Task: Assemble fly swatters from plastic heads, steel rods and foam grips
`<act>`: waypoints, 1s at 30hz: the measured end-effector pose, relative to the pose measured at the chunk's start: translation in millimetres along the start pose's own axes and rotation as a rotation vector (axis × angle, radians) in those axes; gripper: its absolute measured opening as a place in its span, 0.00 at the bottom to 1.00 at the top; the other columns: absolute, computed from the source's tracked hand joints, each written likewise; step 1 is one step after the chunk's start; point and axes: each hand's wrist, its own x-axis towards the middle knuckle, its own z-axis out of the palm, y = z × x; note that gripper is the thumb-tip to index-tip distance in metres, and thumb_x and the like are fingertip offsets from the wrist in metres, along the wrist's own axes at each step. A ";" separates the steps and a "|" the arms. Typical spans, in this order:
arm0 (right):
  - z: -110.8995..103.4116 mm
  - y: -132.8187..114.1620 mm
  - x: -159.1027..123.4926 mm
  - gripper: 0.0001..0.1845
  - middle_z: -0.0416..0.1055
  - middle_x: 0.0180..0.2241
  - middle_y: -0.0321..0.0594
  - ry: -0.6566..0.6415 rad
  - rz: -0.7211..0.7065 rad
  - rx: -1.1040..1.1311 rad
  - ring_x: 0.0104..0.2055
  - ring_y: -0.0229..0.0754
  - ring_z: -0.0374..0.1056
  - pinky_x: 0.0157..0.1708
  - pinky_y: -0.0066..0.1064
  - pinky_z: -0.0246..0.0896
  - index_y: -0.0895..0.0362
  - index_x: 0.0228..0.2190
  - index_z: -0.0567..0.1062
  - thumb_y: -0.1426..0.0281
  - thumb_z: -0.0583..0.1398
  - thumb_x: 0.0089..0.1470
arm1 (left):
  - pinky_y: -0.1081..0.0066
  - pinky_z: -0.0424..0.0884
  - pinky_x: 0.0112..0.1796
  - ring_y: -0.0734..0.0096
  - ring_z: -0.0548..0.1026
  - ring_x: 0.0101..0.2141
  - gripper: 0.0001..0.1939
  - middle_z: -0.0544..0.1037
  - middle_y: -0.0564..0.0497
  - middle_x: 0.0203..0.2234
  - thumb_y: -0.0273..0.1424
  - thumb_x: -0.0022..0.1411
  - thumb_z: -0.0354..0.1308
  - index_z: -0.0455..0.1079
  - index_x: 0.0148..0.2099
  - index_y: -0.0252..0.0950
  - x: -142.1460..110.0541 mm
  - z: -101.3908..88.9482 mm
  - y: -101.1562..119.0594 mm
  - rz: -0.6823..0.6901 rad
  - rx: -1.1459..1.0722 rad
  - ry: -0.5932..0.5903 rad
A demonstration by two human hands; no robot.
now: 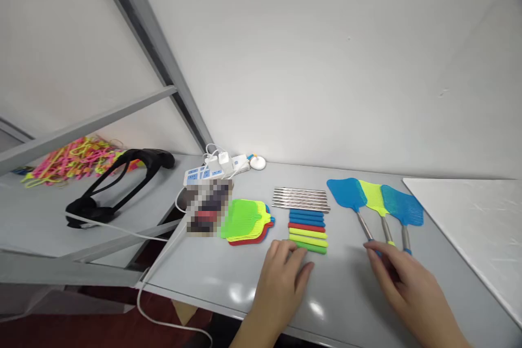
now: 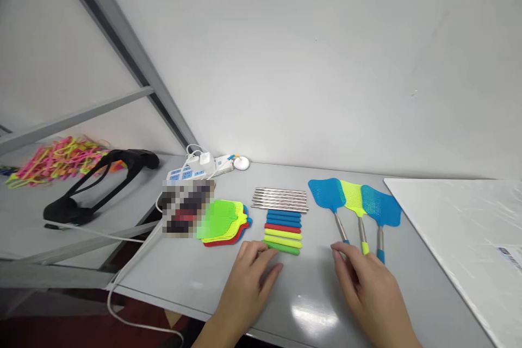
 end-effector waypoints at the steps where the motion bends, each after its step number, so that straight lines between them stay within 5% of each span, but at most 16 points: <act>1: 2.6 -10.0 16.0 0.17 0.70 0.22 0.36 -0.057 -0.054 -0.046 0.26 0.45 0.67 0.27 0.33 0.59 0.49 0.41 0.75 0.55 0.52 0.62 | 0.60 0.70 0.41 0.60 0.68 0.40 0.11 0.70 0.45 0.39 0.29 0.67 0.53 0.69 0.50 0.39 -2.0 -4.9 -8.0 -0.042 0.006 0.028; 7: 35.0 -60.7 128.3 0.17 0.76 0.33 0.41 -0.291 -0.202 -0.220 0.32 0.45 0.70 0.29 0.33 0.56 0.53 0.38 0.75 0.64 0.48 0.65 | 0.60 0.72 0.39 0.61 0.68 0.38 0.11 0.65 0.47 0.36 0.24 0.64 0.52 0.69 0.48 0.38 -6.3 -12.6 -29.5 -0.112 0.015 -0.026; 10: 59.1 -71.1 175.5 0.14 0.77 0.38 0.42 -0.353 -0.258 -0.223 0.38 0.45 0.71 0.33 0.31 0.58 0.53 0.38 0.76 0.67 0.51 0.63 | 0.60 0.72 0.38 0.60 0.68 0.38 0.06 0.65 0.46 0.36 0.23 0.63 0.53 0.68 0.41 0.37 -9.9 -9.5 -29.6 -0.101 0.027 -0.056; 13: 77.2 -74.8 206.1 0.12 0.77 0.37 0.42 -0.423 -0.312 -0.221 0.38 0.45 0.71 0.33 0.31 0.58 0.54 0.38 0.78 0.67 0.54 0.61 | 0.59 0.73 0.37 0.59 0.68 0.38 0.11 0.67 0.45 0.38 0.23 0.61 0.57 0.67 0.46 0.37 -11.9 -7.0 -28.8 -0.087 0.031 -0.058; 23: 80.4 -71.9 225.4 0.14 0.77 0.36 0.39 -0.589 -0.477 -0.162 0.35 0.42 0.70 0.33 0.28 0.59 0.52 0.37 0.79 0.65 0.53 0.62 | 0.60 0.73 0.35 0.59 0.70 0.38 0.11 0.70 0.47 0.38 0.20 0.57 0.61 0.69 0.41 0.38 -8.5 -8.3 -28.4 -0.074 0.026 -0.091; 30: 81.8 -77.6 222.8 0.11 0.76 0.35 0.43 -0.545 -0.556 -0.269 0.36 0.43 0.70 0.35 0.30 0.58 0.55 0.34 0.79 0.68 0.56 0.59 | 0.62 0.71 0.42 0.62 0.71 0.41 0.07 0.69 0.45 0.41 0.25 0.66 0.52 0.69 0.45 0.38 -17.9 -21.1 -23.8 -0.121 -0.326 0.011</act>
